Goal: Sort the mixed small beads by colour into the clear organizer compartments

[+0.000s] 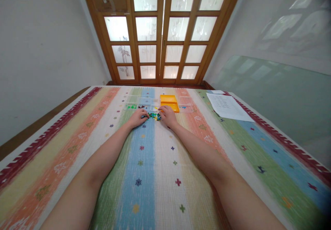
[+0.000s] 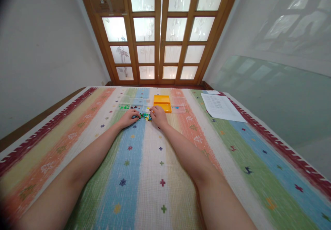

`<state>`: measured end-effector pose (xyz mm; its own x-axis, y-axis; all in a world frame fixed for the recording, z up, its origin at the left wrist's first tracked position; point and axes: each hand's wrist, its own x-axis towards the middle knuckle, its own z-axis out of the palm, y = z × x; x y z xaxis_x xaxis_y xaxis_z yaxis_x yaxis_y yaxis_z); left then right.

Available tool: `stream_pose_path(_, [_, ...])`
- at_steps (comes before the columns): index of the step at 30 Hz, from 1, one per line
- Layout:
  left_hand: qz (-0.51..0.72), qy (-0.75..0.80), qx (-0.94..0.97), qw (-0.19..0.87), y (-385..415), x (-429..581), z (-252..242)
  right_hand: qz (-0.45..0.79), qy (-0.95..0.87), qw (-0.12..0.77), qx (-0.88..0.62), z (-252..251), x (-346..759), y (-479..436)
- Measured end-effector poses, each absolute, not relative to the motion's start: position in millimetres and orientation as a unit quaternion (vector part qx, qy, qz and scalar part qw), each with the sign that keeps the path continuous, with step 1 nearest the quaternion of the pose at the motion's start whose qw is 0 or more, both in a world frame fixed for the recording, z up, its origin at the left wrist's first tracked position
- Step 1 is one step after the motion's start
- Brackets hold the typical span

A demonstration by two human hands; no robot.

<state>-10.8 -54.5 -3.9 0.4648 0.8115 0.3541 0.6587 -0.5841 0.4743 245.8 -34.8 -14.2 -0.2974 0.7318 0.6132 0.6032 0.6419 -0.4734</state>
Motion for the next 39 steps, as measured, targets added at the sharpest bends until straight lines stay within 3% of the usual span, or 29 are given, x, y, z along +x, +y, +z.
stream_pose_path(13, [0.294,0.466,0.825,0.127,-53.4,-7.3,-8.0,0.085,-0.802,0.424,-0.413,-15.0,245.8,-35.4])
stream_pose_path(23, [0.469,0.551,0.658,0.208,-41.0,-14.1,-16.8,0.098,-0.8,0.44,-0.395,-14.5,245.5,-35.7])
stream_pose_path(39, [0.55,0.535,0.549,0.331,-35.1,-21.0,-20.0,0.101,-0.802,0.449,-0.382,-16.4,245.0,-35.3])
